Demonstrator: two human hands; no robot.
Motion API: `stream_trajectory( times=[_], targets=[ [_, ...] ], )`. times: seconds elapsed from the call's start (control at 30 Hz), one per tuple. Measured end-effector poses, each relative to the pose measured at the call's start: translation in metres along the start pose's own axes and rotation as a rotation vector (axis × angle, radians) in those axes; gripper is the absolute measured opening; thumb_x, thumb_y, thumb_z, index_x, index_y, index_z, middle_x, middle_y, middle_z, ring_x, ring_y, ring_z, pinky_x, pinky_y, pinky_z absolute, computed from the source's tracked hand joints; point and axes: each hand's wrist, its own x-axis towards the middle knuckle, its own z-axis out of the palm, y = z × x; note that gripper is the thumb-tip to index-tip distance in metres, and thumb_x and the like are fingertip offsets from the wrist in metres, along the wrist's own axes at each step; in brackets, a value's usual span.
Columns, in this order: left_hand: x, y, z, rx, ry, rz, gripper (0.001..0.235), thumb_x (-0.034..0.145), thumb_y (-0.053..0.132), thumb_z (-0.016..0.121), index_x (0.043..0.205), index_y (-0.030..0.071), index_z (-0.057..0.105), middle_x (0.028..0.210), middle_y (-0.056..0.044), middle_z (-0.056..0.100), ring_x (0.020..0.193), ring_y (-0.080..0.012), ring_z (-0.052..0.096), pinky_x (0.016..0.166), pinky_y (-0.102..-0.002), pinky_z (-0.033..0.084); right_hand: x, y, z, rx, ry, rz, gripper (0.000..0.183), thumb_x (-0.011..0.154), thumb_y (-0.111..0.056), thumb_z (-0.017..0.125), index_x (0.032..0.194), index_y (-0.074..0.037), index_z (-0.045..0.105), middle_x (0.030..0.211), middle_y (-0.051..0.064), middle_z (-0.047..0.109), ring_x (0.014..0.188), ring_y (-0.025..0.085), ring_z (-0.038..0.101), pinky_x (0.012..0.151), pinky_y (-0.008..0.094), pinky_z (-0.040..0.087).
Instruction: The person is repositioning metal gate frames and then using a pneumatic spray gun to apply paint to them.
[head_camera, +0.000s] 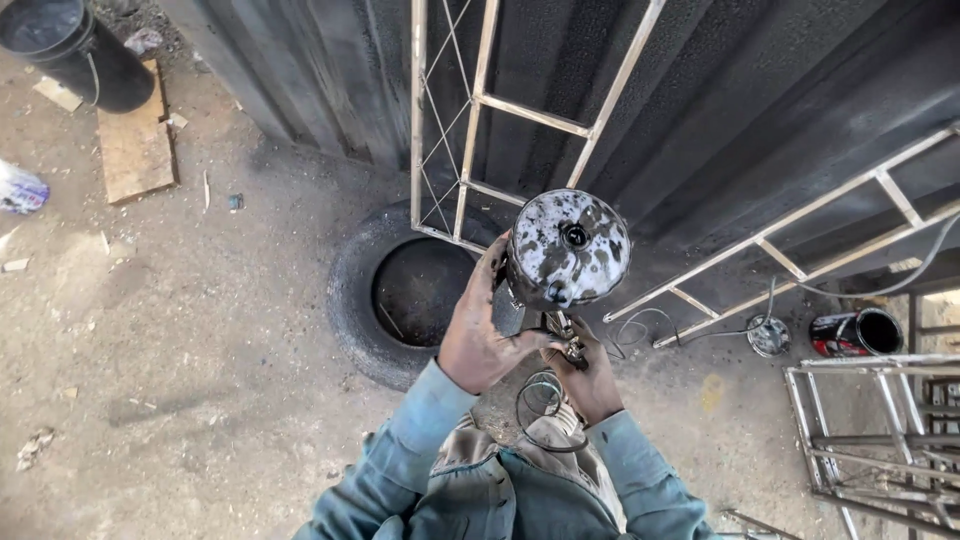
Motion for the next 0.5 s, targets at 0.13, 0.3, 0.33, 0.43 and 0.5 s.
stream_trajectory(
  times=[0.13, 0.3, 0.33, 0.43, 0.5],
  targets=[
    [-0.003, -0.005, -0.023, -0.064, -0.027, -0.04, 0.105, 0.071, 0.028, 0.094, 0.154, -0.003, 0.037, 0.158, -0.028, 0.041, 0.148, -0.0411, 0.037, 0.119, -0.052, 0.034, 0.0, -0.013, 0.01, -0.131, 0.075, 0.16, 0.046, 0.088, -0.031, 0.08, 0.123, -0.003, 0.073, 0.113, 0.024, 0.076, 0.111, 0.039, 0.07, 0.102, 0.049, 0.052],
    [-0.031, -0.028, -0.026, -0.085, 0.032, -0.292, 0.075, 0.085, 0.008, 0.076, 0.148, -0.006, 0.038, 0.148, -0.021, 0.054, 0.136, -0.0268, 0.055, 0.118, -0.036, 0.043, -0.019, 0.035, -0.033, -0.231, 0.245, 0.239, 0.071, 0.076, -0.053, 0.077, 0.133, -0.012, 0.065, 0.123, 0.007, 0.076, 0.119, 0.021, 0.069, 0.106, 0.035, 0.053],
    [-0.037, -0.036, -0.021, -0.105, -0.014, -0.286, 0.075, 0.085, 0.008, 0.076, 0.148, -0.006, 0.038, 0.148, -0.021, 0.054, 0.136, -0.0268, 0.055, 0.118, -0.036, 0.043, -0.024, 0.036, -0.043, -0.217, 0.293, 0.247, 0.071, 0.076, -0.053, 0.077, 0.133, -0.012, 0.065, 0.123, 0.007, 0.076, 0.119, 0.021, 0.069, 0.106, 0.035, 0.053],
    [-0.048, -0.05, -0.002, -0.154, 0.008, -0.454, 0.068, 0.086, 0.001, 0.071, 0.147, -0.003, 0.042, 0.141, -0.021, 0.06, 0.124, -0.026, 0.063, 0.107, -0.036, 0.054, -0.043, 0.034, -0.082, 0.047, 0.336, -0.029, 0.052, 0.087, -0.026, 0.077, 0.132, -0.004, 0.064, 0.126, 0.007, 0.074, 0.115, 0.015, 0.067, 0.104, 0.028, 0.054],
    [-0.045, -0.051, 0.014, 0.032, -0.048, -0.456, 0.066, 0.085, 0.014, 0.075, 0.144, 0.001, 0.049, 0.136, -0.016, 0.064, 0.125, -0.0239, 0.064, 0.111, -0.034, 0.05, -0.057, 0.024, -0.112, 0.005, 0.42, 0.059, 0.04, 0.085, -0.03, 0.077, 0.11, 0.001, 0.071, 0.096, 0.01, 0.08, 0.074, 0.019, 0.07, 0.062, 0.03, 0.056]
  ],
)
